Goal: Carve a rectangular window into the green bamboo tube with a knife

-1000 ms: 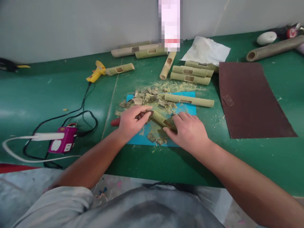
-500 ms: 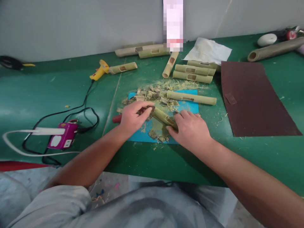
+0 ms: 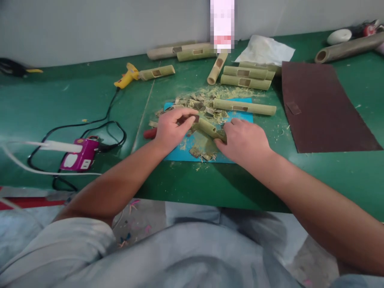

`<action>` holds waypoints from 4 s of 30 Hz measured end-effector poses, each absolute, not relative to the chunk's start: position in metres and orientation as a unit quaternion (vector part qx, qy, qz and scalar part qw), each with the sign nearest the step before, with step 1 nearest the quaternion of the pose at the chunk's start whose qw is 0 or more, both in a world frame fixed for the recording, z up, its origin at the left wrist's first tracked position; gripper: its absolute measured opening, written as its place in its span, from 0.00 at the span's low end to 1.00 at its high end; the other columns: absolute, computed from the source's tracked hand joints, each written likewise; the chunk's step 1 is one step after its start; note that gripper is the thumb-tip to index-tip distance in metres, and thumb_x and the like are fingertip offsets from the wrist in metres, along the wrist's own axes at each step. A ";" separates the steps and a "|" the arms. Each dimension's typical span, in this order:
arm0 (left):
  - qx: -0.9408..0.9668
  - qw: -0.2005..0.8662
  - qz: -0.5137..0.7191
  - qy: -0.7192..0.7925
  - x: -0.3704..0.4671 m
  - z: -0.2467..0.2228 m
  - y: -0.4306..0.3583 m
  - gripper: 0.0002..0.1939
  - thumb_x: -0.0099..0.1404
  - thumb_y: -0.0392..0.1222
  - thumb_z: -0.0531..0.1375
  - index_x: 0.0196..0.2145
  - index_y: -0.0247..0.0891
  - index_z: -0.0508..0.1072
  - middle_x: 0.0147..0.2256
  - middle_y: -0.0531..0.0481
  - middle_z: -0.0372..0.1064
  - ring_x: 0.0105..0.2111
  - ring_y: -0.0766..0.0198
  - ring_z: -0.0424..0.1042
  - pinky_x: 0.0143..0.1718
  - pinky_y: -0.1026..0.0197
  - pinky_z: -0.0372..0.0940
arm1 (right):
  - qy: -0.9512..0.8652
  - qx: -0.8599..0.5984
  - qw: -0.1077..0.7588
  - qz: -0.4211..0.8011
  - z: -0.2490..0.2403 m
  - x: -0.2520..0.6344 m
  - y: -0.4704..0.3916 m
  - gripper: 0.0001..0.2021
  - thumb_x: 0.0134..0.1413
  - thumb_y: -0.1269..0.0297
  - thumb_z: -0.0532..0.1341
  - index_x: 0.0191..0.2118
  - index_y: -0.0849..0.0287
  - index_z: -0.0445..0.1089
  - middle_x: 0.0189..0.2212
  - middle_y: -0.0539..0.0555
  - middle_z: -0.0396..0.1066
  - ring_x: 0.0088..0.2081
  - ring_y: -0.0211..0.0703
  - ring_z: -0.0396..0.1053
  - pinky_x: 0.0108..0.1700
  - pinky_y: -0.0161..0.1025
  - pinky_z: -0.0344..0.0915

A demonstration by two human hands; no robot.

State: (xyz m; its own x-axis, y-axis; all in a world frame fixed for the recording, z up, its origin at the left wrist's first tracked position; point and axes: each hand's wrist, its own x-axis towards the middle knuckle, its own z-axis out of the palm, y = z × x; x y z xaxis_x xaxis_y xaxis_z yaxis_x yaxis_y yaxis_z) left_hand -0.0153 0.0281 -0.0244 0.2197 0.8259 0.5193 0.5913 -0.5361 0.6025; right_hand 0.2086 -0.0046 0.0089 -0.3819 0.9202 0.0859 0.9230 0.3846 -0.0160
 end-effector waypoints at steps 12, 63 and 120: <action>0.786 0.092 0.447 0.417 -0.017 -0.028 0.038 0.11 0.65 0.35 0.59 0.45 0.35 0.76 0.41 0.49 0.77 0.40 0.64 0.76 0.46 0.60 0.70 | -0.805 -0.591 -0.031 0.047 0.024 0.204 0.003 0.14 0.52 0.51 0.62 0.36 0.58 0.72 0.39 0.60 0.73 0.39 0.52 0.70 0.33 0.43 0.58; 0.795 0.115 0.412 0.430 -0.012 -0.005 0.014 0.05 0.66 0.33 0.60 0.37 0.38 0.75 0.34 0.51 0.76 0.35 0.66 0.75 0.40 0.64 0.70 | -0.895 -0.421 0.151 -0.003 -0.006 0.238 -0.005 0.09 0.58 0.59 0.59 0.35 0.59 0.70 0.32 0.56 0.71 0.35 0.46 0.68 0.35 0.41 0.58; 0.833 0.101 0.311 0.447 -0.008 -0.011 0.011 0.04 0.66 0.41 0.62 0.37 0.37 0.74 0.32 0.51 0.72 0.27 0.69 0.71 0.32 0.67 0.67 | -0.866 -0.484 0.121 0.016 -0.008 0.224 -0.019 0.13 0.60 0.56 0.57 0.34 0.59 0.72 0.29 0.53 0.70 0.27 0.39 0.63 0.28 0.39 0.48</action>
